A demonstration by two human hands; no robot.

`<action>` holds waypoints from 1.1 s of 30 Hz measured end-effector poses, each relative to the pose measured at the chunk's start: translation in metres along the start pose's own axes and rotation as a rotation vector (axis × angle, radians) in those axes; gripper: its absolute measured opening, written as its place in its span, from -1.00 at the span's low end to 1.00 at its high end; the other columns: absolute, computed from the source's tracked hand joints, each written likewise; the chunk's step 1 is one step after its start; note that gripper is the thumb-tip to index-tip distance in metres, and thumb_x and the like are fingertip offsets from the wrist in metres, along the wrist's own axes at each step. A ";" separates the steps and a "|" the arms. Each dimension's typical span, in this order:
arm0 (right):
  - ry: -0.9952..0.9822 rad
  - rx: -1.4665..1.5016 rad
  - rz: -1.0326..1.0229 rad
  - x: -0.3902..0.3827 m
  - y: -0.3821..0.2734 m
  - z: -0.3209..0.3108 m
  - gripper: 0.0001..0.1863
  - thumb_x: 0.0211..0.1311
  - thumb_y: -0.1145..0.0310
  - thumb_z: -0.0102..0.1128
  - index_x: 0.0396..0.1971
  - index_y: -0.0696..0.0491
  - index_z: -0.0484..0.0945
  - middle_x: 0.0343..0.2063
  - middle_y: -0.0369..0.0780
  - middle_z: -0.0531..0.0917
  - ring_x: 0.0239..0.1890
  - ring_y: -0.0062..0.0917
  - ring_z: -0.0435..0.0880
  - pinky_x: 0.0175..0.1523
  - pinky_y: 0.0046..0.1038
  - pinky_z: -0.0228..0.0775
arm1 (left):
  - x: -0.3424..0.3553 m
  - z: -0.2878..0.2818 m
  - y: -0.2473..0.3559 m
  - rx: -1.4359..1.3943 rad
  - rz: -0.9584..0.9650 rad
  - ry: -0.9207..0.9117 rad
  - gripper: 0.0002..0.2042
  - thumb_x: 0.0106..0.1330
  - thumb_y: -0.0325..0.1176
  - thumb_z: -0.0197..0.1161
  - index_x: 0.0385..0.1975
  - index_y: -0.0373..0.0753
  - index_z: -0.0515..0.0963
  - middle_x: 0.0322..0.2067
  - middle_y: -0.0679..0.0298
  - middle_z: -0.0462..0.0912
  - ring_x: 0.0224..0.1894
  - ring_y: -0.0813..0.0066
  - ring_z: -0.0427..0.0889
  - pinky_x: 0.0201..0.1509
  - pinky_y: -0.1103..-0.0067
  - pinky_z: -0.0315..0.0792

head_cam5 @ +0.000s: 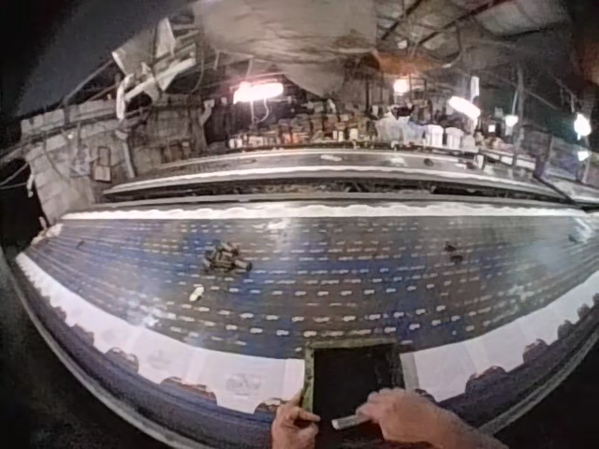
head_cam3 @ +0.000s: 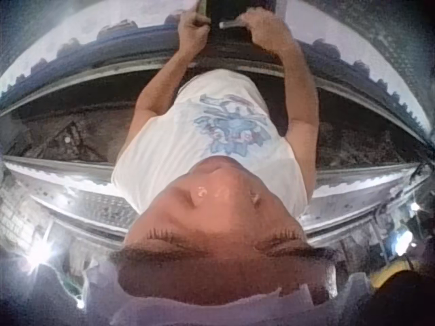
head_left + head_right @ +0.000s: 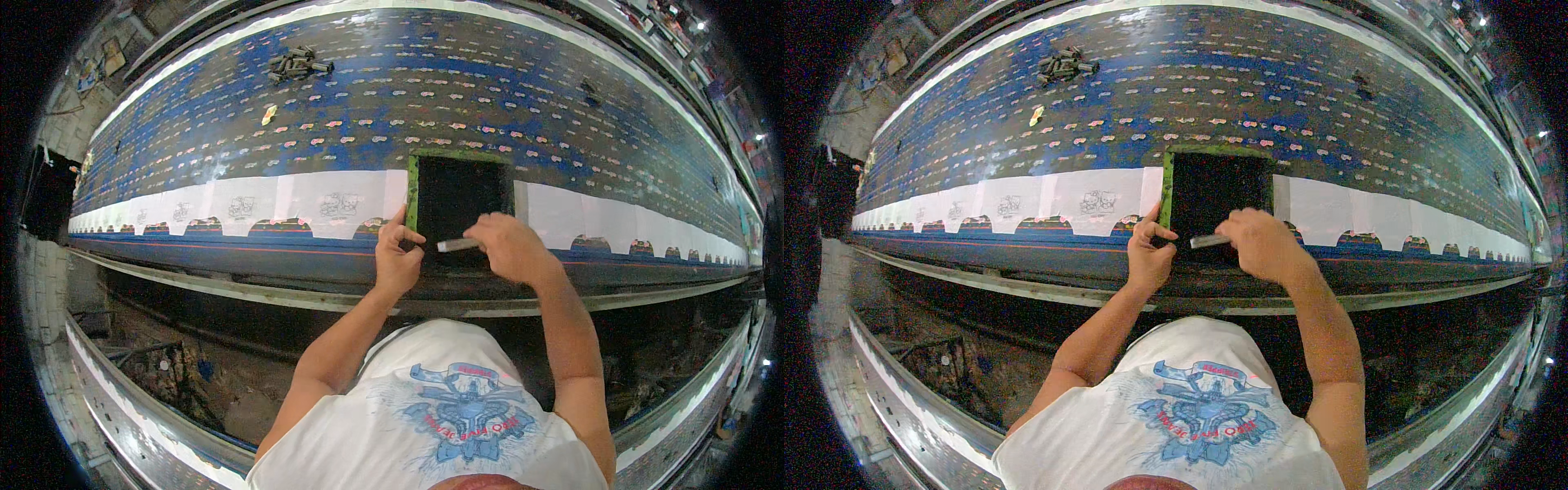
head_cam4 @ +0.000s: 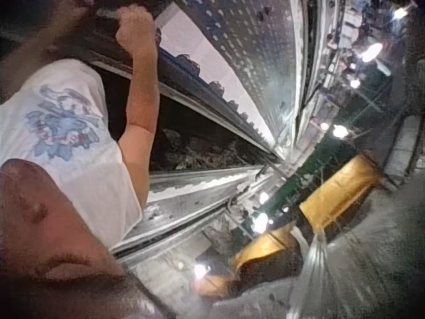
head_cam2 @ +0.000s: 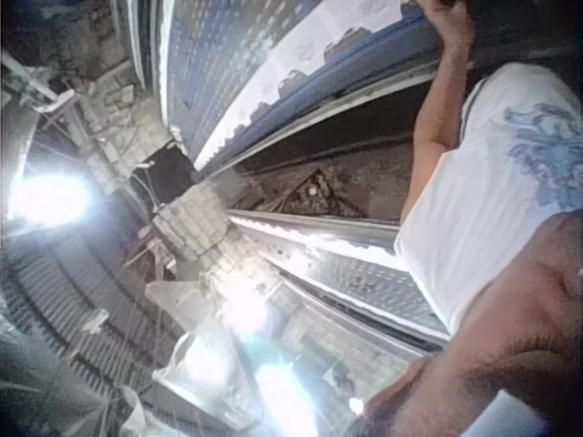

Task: The person repeatedly rubs a small rectangular block against a dark rectangular area on a patterned fabric laid on a table, likely transferring ink or dye. The person holds the block with both hands and moves it back and forth over the same region throughout the clip.

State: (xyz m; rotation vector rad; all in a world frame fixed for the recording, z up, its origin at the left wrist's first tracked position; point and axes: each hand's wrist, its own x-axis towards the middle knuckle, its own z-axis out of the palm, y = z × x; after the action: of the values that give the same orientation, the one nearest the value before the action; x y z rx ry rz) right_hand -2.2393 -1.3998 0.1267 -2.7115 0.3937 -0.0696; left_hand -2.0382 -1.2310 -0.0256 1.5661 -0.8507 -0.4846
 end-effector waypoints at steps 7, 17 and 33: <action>0.118 -0.079 0.037 0.087 0.066 -0.008 -0.63 0.32 0.59 0.26 0.08 0.05 0.79 -0.08 -0.05 0.76 0.15 0.00 0.73 0.26 -0.01 0.61 | -0.001 -0.002 0.001 0.013 0.020 -0.009 -0.74 0.01 -0.74 0.38 -0.38 -0.19 0.72 0.63 -0.07 0.48 0.56 0.05 0.51 0.66 0.27 0.28; 0.107 -0.127 0.098 0.064 0.037 0.013 -0.45 0.23 0.61 0.25 0.23 -0.01 0.78 -0.03 -0.08 0.77 0.10 -0.03 0.72 0.25 0.00 0.57 | 0.001 -0.007 0.006 0.029 0.084 -0.042 -0.78 0.03 -0.71 0.38 -0.41 -0.18 0.70 0.64 -0.15 0.46 0.52 -0.11 0.49 0.62 0.13 0.30; 0.196 0.034 0.072 -0.051 -0.044 0.046 -0.48 0.20 0.54 0.40 0.22 0.05 0.75 0.15 -0.16 0.75 0.18 -0.15 0.70 0.35 -0.09 0.53 | 0.002 -0.007 0.006 0.050 0.077 -0.011 -0.77 0.03 -0.71 0.41 -0.38 -0.20 0.72 0.60 -0.15 0.51 0.54 -0.06 0.53 0.63 0.18 0.35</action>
State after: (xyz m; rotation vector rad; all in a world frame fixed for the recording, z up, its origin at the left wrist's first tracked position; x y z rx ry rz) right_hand -2.2715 -1.3289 0.1025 -2.6625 0.5414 -0.3207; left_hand -2.0334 -1.2279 -0.0181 1.5714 -0.9340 -0.4196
